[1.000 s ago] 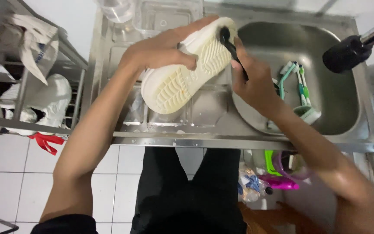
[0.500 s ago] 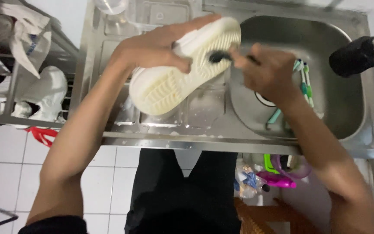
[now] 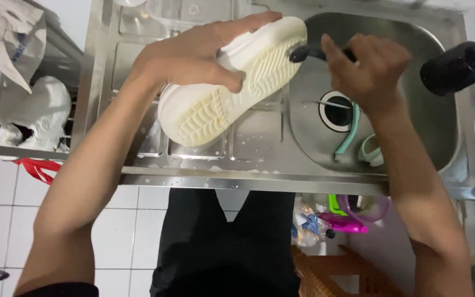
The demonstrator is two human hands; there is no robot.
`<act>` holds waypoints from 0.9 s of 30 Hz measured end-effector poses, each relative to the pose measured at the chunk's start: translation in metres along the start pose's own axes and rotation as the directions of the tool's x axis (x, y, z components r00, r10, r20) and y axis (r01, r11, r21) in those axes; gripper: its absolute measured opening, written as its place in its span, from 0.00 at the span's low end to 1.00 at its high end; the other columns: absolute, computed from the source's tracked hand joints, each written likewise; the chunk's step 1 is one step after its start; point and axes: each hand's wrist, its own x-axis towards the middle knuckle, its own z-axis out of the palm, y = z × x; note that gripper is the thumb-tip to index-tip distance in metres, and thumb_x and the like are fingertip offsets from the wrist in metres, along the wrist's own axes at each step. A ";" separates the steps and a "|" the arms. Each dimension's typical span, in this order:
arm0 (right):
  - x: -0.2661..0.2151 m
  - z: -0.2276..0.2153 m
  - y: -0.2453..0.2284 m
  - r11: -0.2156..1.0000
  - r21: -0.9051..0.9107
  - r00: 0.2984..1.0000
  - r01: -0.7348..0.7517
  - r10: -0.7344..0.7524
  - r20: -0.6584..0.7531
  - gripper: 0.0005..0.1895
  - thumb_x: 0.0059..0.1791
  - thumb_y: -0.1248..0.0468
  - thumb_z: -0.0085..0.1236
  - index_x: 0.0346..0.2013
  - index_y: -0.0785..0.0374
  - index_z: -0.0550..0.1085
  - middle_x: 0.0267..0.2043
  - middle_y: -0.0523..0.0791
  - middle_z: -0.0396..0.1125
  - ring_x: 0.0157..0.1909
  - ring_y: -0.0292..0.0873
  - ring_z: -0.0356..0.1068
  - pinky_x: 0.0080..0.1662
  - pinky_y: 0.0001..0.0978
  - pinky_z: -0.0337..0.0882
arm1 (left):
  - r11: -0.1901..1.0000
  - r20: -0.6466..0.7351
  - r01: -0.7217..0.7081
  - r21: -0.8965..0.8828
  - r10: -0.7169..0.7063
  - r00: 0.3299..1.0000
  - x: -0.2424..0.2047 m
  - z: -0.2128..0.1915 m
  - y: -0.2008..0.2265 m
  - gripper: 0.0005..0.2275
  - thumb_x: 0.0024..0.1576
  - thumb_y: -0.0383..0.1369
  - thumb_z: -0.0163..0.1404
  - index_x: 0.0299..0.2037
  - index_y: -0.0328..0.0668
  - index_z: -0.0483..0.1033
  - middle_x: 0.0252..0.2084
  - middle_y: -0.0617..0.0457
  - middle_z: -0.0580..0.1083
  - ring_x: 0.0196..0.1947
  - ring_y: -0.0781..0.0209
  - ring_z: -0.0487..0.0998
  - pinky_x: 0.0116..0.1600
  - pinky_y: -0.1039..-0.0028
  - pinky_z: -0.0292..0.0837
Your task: Scrubbing a white rubber shoe with a small brush and soapy water in a sink to clean it.
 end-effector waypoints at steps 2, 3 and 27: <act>0.011 -0.010 -0.015 1.000 -0.006 1.000 0.000 0.000 -0.013 0.24 0.62 0.68 0.59 0.72 0.45 0.69 0.26 0.37 0.59 0.21 0.34 0.49 0.27 0.30 0.46 | 1.000 0.015 -0.002 -0.010 0.003 1.000 -0.001 0.004 -0.001 0.44 0.44 0.44 0.50 0.74 0.58 0.42 0.67 0.48 0.68 0.47 0.51 0.76 0.35 0.70 0.72; 0.029 -0.020 -0.027 0.999 -0.002 0.998 0.037 -0.037 -0.045 0.14 0.60 0.63 0.68 0.56 0.46 0.73 0.24 0.37 0.57 0.21 0.35 0.48 0.25 0.29 0.46 | 1.000 0.010 -0.010 -0.008 0.010 1.000 0.000 0.002 -0.002 0.44 0.44 0.44 0.50 0.74 0.58 0.43 0.64 0.47 0.69 0.43 0.52 0.76 0.33 0.71 0.70; 0.027 -0.008 -0.048 0.984 0.126 0.991 0.127 -0.122 -0.048 0.10 0.61 0.61 0.56 0.58 0.47 0.77 0.26 0.38 0.59 0.22 0.33 0.56 0.23 0.25 0.53 | 0.996 -0.044 0.086 -0.004 -0.086 0.995 0.001 0.003 0.008 0.43 0.43 0.38 0.51 0.73 0.68 0.45 0.72 0.52 0.61 0.50 0.53 0.70 0.38 0.69 0.65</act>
